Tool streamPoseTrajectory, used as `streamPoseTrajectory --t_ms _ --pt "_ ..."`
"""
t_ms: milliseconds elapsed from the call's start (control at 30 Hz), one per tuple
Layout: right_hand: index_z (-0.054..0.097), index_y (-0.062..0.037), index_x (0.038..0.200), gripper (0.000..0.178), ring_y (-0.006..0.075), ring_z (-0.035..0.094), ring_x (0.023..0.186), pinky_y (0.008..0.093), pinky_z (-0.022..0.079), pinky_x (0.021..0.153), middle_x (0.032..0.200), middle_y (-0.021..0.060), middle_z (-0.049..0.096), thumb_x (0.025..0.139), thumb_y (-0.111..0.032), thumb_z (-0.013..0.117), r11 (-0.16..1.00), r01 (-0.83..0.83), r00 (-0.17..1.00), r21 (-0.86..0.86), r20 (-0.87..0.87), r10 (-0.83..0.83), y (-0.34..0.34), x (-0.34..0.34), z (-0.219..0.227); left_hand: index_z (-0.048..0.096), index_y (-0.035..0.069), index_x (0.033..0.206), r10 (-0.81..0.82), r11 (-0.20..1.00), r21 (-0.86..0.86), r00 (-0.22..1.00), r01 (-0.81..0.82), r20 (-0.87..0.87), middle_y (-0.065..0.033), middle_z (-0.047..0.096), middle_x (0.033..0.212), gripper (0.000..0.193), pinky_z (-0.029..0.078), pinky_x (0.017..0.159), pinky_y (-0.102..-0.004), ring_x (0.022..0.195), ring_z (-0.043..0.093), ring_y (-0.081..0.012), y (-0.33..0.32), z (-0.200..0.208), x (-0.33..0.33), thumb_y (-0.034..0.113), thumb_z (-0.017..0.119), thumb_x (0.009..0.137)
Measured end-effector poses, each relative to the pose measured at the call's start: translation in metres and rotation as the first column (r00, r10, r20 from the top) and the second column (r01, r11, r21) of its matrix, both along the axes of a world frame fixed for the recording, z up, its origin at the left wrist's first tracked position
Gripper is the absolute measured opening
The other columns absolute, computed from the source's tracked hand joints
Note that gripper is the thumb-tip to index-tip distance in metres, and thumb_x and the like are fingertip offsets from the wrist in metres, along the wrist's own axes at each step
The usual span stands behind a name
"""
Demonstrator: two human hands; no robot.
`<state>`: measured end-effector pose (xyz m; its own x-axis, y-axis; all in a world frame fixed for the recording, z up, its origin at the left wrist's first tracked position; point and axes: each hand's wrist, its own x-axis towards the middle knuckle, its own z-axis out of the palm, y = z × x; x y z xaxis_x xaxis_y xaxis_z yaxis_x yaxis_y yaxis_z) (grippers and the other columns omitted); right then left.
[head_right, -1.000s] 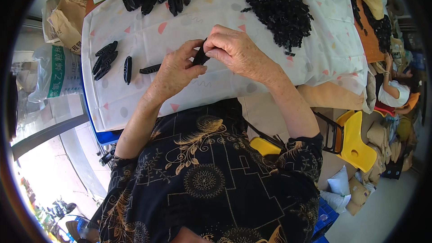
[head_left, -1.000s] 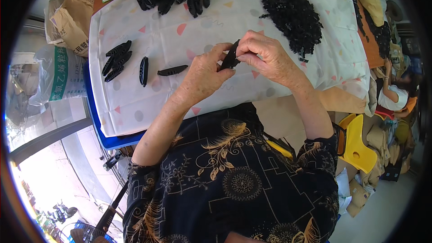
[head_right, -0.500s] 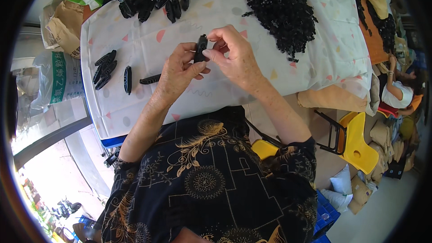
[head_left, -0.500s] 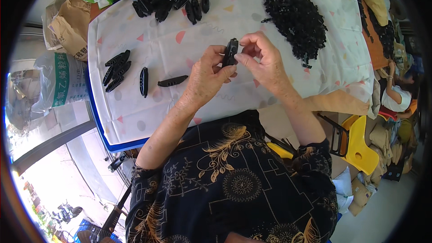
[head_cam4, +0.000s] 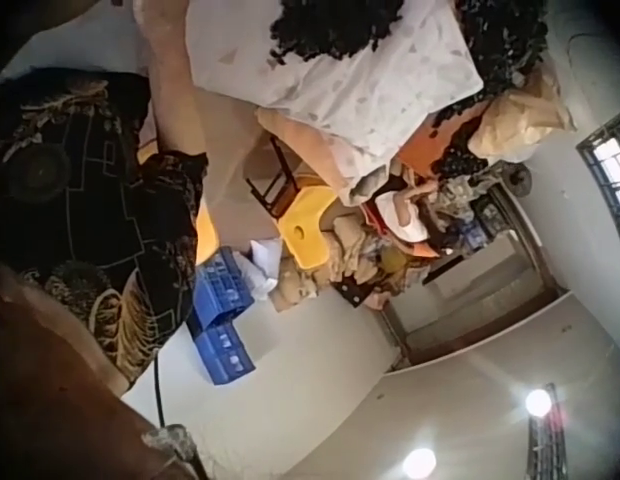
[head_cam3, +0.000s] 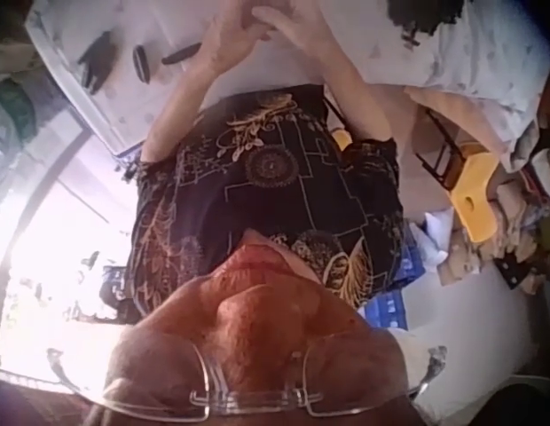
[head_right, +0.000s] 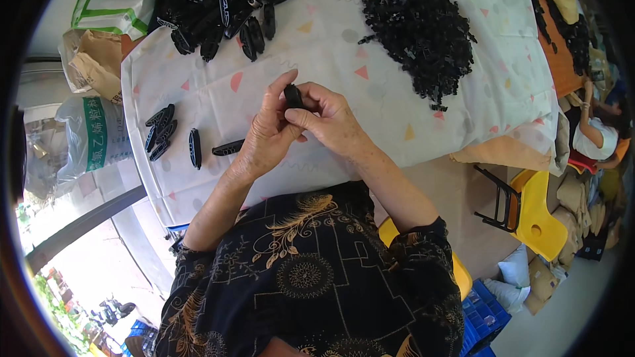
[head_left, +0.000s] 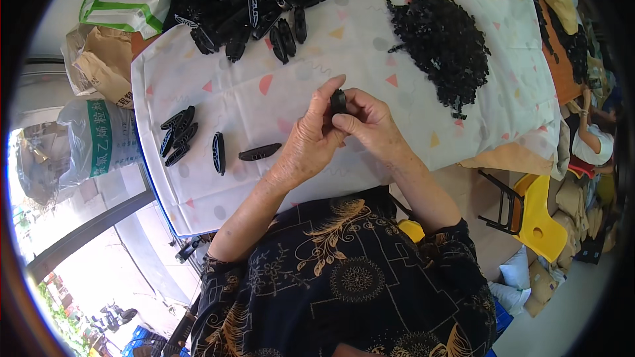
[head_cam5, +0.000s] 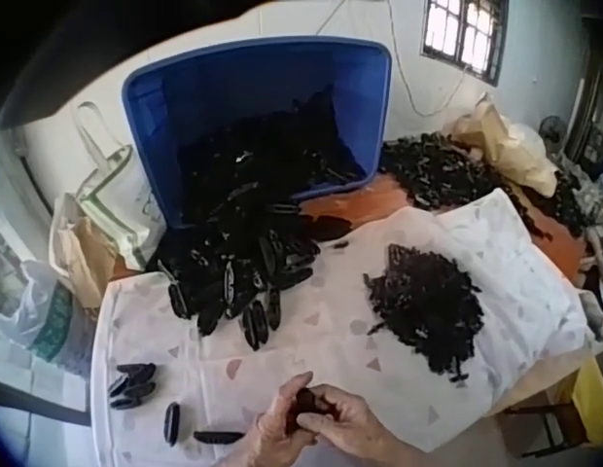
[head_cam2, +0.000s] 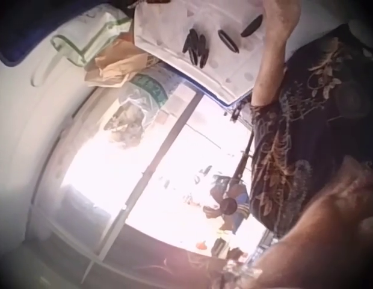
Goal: Assembling small black plastic components by snapping multiple pieces together.
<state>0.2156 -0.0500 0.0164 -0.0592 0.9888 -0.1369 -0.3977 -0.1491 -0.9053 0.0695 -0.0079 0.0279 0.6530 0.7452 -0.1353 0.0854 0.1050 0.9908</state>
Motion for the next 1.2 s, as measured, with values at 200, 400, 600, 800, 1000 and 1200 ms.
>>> streamPoseTrajectory --t_ms 200,400,600,800,1000,1200 --pt "0.058 -0.0006 0.109 0.019 0.0059 0.056 0.077 0.0202 0.046 0.065 0.089 0.002 0.062 0.09 -0.004 0.059 0.998 0.048 0.992 -0.031 -0.113 -0.051 0.001 -0.002 -0.008 0.034 0.016 0.136 -0.041 0.998 0.035 0.998 0.042 -0.045 -0.0046 0.057 0.102 0.061 0.052 0.069 -0.027 0.085 0.056 -0.0118 0.009 -0.003 0.0 -0.008 0.057 0.085" --pt "0.061 -0.0048 0.106 0.021 0.0133 0.058 0.086 0.027 0.048 0.078 0.098 0.0022 0.063 0.086 -0.004 0.063 0.976 0.028 0.794 0.217 0.589 -0.154 0.013 0.033 0.003 0.053 0.011 0.115 0.027 0.868 0.464 0.918 0.175 -0.396 -0.0131 0.064 0.085 0.029 0.051 0.069 -0.0326 0.077 0.066 -0.0261 0.031 0.01 -0.036 0.008 0.061 0.087" --pt "0.064 -0.0094 0.096 0.024 0.0204 0.051 0.103 0.0358 0.038 0.083 0.104 0.0015 0.056 0.072 -0.009 0.069 0.908 -0.259 -0.36 0.33 0.839 -0.408 0.052 0.118 0.004 0.058 0.011 0.106 0.051 0.683 0.508 0.659 0.526 -0.751 -0.01 0.064 0.08 0.023 0.049 0.068 -0.0391 0.077 0.062 -0.0292 0.067 0.027 -0.074 0.017 0.063 0.085" --pt "0.062 -0.008 0.09 0.017 0.0206 0.053 0.098 0.0353 0.039 0.081 0.096 0.0033 0.058 0.073 -0.007 0.068 0.837 -0.433 -0.328 0.335 0.806 -0.493 0.072 0.132 -0.009 0.059 0.012 0.105 0.174 0.503 0.684 0.714 0.528 -0.679 -0.0073 0.059 0.107 0.023 0.047 0.082 -0.0397 0.099 0.057 -0.0266 0.096 0.012 -0.071 0.009 0.061 0.082" --pt "0.06 -0.0048 0.094 0.018 0.0227 0.057 0.085 0.0338 0.043 0.073 0.087 0.0076 0.058 0.077 -0.004 0.067 0.88 -0.142 0.122 0.453 0.89 -0.439 0.061 0.096 -0.016 0.058 0.011 0.106 0.326 0.282 0.848 0.787 0.449 -0.524 -0.0077 0.055 0.117 0.032 0.045 0.089 -0.0407 0.111 0.053 -0.0256 0.149 -0.019 -0.037 0.0 0.056 0.077" --pt "0.06 -0.0057 0.098 0.023 0.0248 0.054 0.094 0.0368 0.043 0.08 0.098 0.0061 0.057 0.077 -0.004 0.067 0.861 -0.184 -0.114 0.473 0.86 -0.497 0.06 0.096 -0.008 0.055 0.011 0.103 0.304 0.158 0.831 0.775 0.533 -0.554 -0.0056 0.054 0.119 0.031 0.045 0.089 -0.0384 0.116 0.051 -0.024 0.154 -0.03 -0.044 0.0 0.058 0.074"
